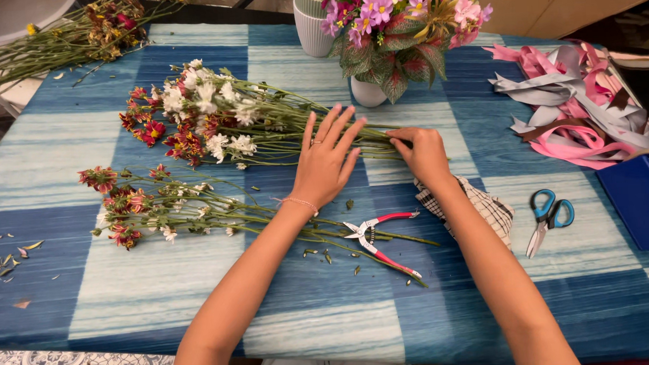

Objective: The person trims the stems of various flowers using shears, wipes the shears with a cloth, and gathers the trimmed flowers together on a table.

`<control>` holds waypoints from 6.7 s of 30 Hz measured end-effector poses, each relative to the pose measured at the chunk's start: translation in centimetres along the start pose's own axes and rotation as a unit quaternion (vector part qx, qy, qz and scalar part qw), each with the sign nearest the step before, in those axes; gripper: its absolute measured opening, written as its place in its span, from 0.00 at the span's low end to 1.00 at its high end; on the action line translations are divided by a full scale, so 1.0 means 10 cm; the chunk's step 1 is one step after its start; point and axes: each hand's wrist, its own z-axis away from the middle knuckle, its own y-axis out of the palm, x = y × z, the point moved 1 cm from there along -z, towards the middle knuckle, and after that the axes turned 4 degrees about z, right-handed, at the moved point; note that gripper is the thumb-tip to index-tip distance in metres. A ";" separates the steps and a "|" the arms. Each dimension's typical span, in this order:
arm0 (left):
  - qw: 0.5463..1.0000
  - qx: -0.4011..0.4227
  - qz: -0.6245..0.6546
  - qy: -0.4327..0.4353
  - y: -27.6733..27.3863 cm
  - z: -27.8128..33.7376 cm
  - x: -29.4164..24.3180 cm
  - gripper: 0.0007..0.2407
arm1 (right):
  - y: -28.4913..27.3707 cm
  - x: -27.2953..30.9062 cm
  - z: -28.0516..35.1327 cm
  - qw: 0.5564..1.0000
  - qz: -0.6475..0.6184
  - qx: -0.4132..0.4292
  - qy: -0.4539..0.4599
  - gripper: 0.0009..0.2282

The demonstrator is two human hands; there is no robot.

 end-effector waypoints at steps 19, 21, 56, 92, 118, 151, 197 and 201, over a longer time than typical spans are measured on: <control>0.986 0.143 -0.058 -0.057 0.26 0.03 0.50 0.24 | -0.93 1.75 0.88 0.970 -0.116 0.197 -0.086 0.12; 0.992 0.113 -0.001 -0.060 0.09 0.07 0.35 0.22 | -0.96 1.85 1.02 0.951 -0.027 0.293 -0.091 0.27; 0.970 0.218 0.065 -0.083 -0.77 1.22 -0.18 0.12 | -1.07 1.26 1.40 0.939 0.055 0.338 0.001 0.33; 0.915 0.172 -0.003 -0.365 -0.21 0.34 1.32 0.35 | 0.60 0.27 -0.14 0.969 0.216 0.121 0.014 0.25; 0.888 0.100 0.096 -0.438 0.02 0.39 2.12 0.34 | -0.31 1.51 0.38 0.993 0.001 0.079 -0.089 0.15; 0.990 0.042 -0.059 0.122 -1.30 1.25 -0.39 0.14 | -1.14 1.49 0.90 0.940 0.041 0.307 0.142 0.29; 0.740 -0.042 0.626 -0.244 -0.62 0.37 -0.42 0.19 | -0.71 1.55 1.04 0.923 -0.350 0.160 0.026 0.16; 0.736 -0.086 0.628 -0.240 -0.49 0.31 -0.17 0.11 | -0.99 1.57 0.97 0.987 -0.127 0.069 -0.068 0.17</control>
